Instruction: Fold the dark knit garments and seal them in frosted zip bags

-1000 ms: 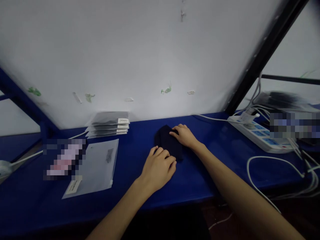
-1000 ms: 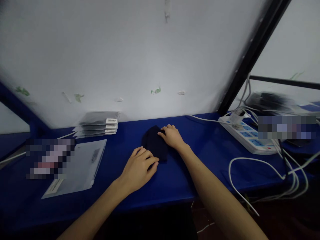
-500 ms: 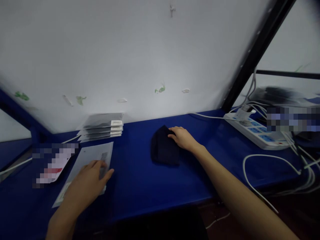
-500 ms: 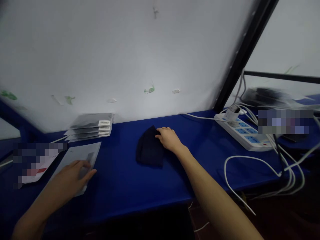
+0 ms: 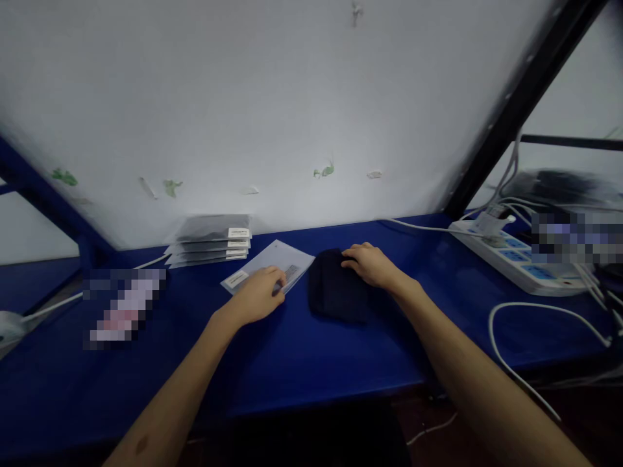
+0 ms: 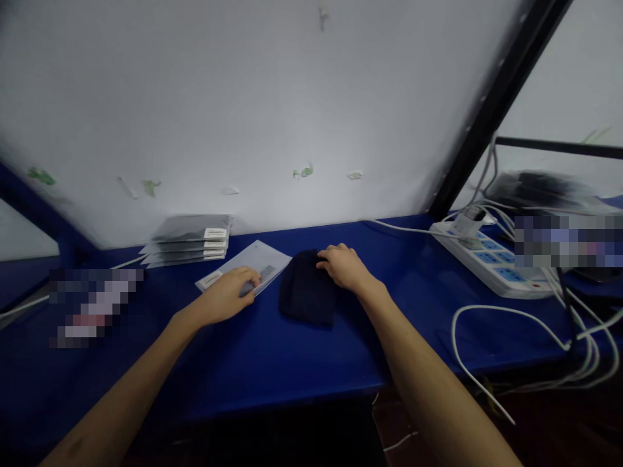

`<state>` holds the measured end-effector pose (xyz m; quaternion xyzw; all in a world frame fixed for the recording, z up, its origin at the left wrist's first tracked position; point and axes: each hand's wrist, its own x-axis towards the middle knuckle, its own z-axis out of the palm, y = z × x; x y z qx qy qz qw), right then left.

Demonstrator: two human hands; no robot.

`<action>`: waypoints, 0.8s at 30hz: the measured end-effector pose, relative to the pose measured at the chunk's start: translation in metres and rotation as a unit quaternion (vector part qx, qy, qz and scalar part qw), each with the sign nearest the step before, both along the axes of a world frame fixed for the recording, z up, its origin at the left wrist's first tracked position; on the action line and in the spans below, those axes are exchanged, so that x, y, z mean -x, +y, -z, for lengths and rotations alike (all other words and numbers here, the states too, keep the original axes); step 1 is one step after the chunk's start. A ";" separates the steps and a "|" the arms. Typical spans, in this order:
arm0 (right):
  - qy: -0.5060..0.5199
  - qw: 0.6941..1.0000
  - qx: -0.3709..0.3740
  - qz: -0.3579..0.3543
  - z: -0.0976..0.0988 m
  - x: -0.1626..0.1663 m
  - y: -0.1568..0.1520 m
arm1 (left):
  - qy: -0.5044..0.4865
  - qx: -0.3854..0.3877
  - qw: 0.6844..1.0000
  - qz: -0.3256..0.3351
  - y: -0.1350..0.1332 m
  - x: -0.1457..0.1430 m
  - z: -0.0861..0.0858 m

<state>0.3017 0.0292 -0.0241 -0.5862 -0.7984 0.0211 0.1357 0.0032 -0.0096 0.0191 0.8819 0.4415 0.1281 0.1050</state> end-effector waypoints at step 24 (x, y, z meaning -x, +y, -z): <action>0.020 0.974 -0.211 -0.076 -0.023 0.053 -0.037 | -0.137 0.001 0.991 0.004 0.027 -0.022 0.026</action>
